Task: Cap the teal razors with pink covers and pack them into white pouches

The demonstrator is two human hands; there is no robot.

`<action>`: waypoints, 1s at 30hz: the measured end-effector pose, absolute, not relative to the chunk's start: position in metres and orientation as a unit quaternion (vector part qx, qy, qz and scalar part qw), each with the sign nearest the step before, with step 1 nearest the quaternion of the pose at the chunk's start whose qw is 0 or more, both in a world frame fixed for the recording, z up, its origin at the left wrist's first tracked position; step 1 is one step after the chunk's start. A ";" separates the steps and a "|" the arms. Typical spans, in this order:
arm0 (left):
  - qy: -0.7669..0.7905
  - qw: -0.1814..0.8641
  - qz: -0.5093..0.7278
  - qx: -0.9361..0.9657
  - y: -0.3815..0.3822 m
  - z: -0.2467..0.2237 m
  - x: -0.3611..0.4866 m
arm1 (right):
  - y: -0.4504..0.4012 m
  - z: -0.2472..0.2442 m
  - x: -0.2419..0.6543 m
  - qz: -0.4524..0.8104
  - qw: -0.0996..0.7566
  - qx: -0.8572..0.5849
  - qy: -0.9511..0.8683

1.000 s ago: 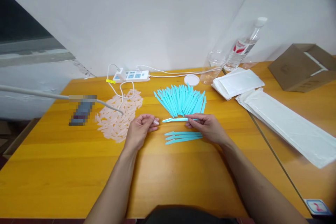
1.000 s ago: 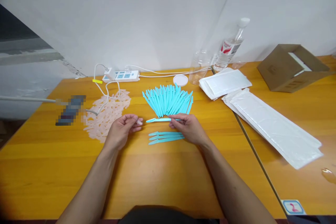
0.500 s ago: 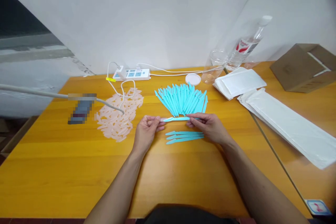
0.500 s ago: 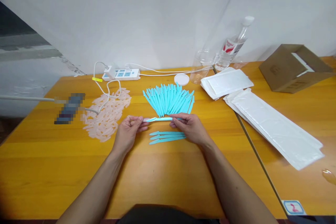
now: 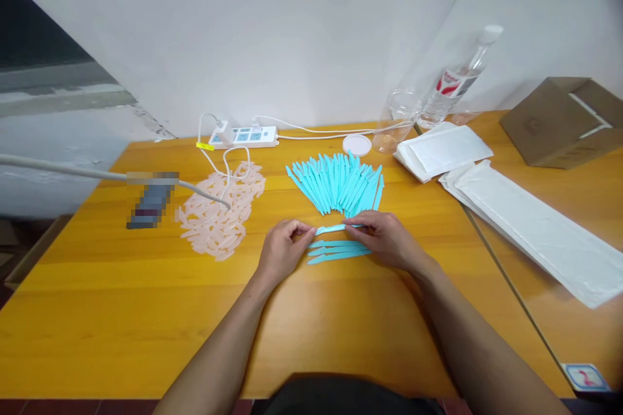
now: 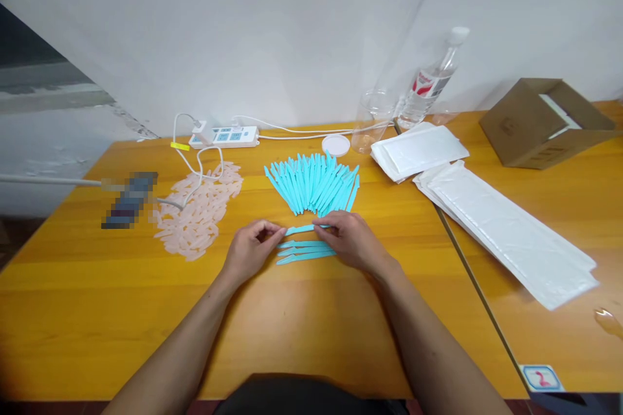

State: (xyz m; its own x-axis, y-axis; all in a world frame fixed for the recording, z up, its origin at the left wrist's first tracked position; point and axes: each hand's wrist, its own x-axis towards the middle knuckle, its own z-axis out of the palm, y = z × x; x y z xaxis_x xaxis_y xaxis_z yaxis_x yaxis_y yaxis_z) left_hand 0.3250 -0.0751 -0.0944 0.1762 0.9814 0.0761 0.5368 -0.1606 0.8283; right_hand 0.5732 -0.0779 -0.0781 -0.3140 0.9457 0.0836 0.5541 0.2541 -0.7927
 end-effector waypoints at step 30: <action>0.380 0.191 0.148 0.893 -0.104 -0.081 0.323 | -0.034 -0.085 0.611 0.142 0.169 -0.808 -0.546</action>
State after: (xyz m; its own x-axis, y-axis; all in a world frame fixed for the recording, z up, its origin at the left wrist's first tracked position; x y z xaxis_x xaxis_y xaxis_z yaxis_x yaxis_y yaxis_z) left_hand 0.3234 -0.1035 -0.0810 0.6669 0.7356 0.1188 0.6224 -0.6376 0.4540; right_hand 0.6109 -0.0336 -0.0846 0.3631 0.9306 -0.0460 0.8345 -0.3467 -0.4283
